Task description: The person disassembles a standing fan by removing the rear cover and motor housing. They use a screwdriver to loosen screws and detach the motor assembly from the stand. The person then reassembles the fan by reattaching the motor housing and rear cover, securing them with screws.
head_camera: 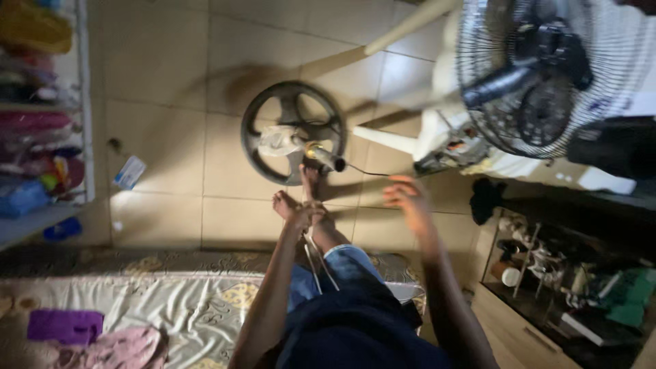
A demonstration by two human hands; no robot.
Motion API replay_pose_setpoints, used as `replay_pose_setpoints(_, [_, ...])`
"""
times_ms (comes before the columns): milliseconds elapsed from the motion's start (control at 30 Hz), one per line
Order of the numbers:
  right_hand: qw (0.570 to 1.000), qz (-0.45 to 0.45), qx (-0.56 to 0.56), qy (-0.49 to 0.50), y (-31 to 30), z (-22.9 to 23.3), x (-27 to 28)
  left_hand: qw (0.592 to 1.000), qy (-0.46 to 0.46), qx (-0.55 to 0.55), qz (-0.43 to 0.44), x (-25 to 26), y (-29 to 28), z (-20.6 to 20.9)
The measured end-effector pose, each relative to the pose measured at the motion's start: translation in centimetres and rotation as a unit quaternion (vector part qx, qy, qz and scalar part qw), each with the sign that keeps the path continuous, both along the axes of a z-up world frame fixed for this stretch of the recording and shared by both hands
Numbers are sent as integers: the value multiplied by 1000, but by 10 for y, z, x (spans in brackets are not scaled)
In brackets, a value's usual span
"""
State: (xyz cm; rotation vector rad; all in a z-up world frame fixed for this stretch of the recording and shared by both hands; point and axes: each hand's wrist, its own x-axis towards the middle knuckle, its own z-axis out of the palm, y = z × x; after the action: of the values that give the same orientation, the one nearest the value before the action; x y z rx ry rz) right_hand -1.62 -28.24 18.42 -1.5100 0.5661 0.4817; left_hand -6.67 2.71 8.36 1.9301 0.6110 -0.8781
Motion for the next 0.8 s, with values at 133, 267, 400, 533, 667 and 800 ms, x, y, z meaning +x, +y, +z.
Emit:
replay_pose_setpoints(133, [953, -210, -82, -204, -97, 52, -6, 984, 41, -142, -96, 24, -51, 48])
replay_pose_setpoints(267, [891, -321, -288, -140, -156, 43, 38, 968, -9, -228, -101, 80, -150, 46])
replay_pose_setpoints(400, [948, -196, -250, -7, -164, 28, 73, 955, -244, -167, -37, 128, -238, 18])
replay_pose_setpoints(533, [974, -143, -173, 18, -145, 25, 85, 947, 4, -305, 106, 137, -249, -2])
replay_pose_setpoints(667, [971, -201, -120, 46, -141, 22, 88, 878, 102, -431, 183, 133, -250, 4])
replay_pose_setpoints(800, [964, -237, -117, -20, -134, 0, 64, 867, 98, -449, 193, 130, -244, 8])
